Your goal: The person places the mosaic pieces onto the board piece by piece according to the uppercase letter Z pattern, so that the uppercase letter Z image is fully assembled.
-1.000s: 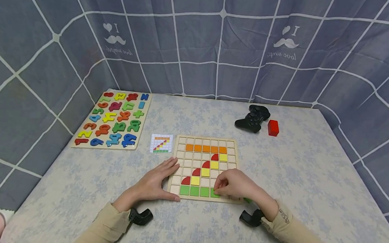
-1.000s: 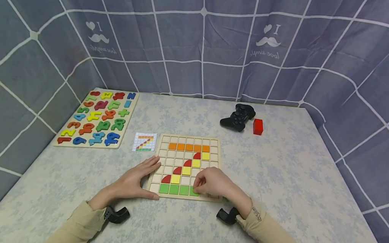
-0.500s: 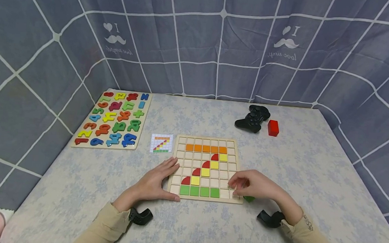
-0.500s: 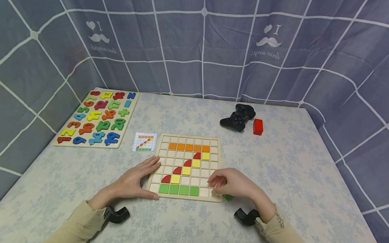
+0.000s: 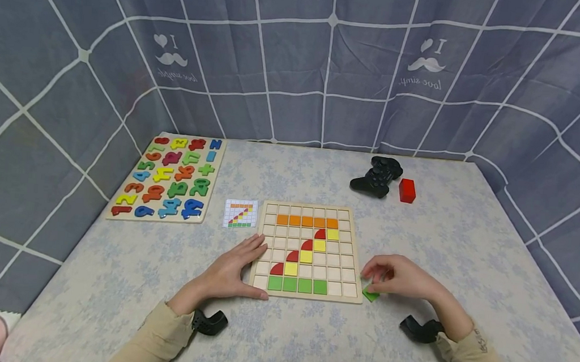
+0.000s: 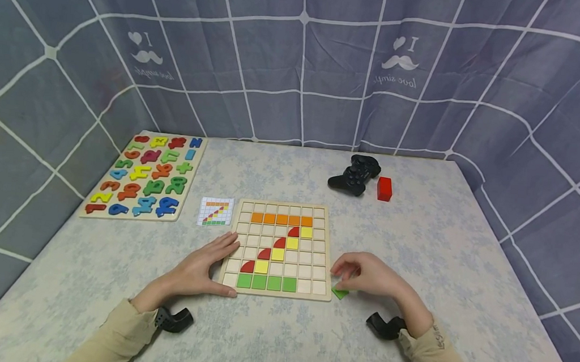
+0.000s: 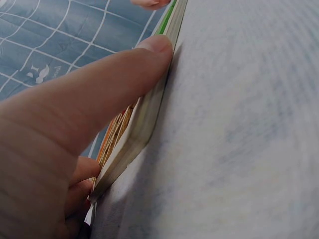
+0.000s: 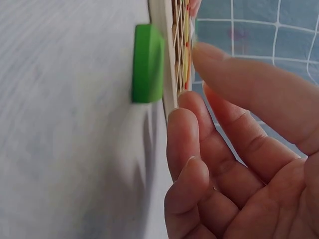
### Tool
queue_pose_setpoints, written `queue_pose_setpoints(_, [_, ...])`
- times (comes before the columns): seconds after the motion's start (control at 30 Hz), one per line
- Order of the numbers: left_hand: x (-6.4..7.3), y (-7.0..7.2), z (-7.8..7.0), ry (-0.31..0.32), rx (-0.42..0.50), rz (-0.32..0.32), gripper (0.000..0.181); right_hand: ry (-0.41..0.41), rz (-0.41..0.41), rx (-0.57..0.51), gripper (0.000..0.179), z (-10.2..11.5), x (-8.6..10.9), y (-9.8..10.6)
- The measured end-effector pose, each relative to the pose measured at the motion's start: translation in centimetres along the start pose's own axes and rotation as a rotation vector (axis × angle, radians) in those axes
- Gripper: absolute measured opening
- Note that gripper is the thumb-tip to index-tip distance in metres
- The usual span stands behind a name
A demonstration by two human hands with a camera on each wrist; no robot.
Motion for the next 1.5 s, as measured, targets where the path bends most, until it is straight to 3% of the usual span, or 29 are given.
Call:
queue_pose_setpoints(0.6, [0.0,-0.1,0.0,-0.004,0.001,-0.002,0.107,-0.023,0.058,-0.101,0.036,-1.5,0.7,0.4])
queue_pose_setpoints(1.5, [0.0,-0.1,0.1,0.006,-0.003,-0.003,0.107,0.001,0.084,-0.102,0.028,-1.7,0.6,0.1])
Point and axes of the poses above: each hand's wrist, its own x-axis away from the middle knuckle, its own y-axis out of the back of the hand, z = x × y, the point moved 4 cm from there along -x, towards the middle knuckle, and after that the axes turned 8 degrees about z, right-handed, at the moved point
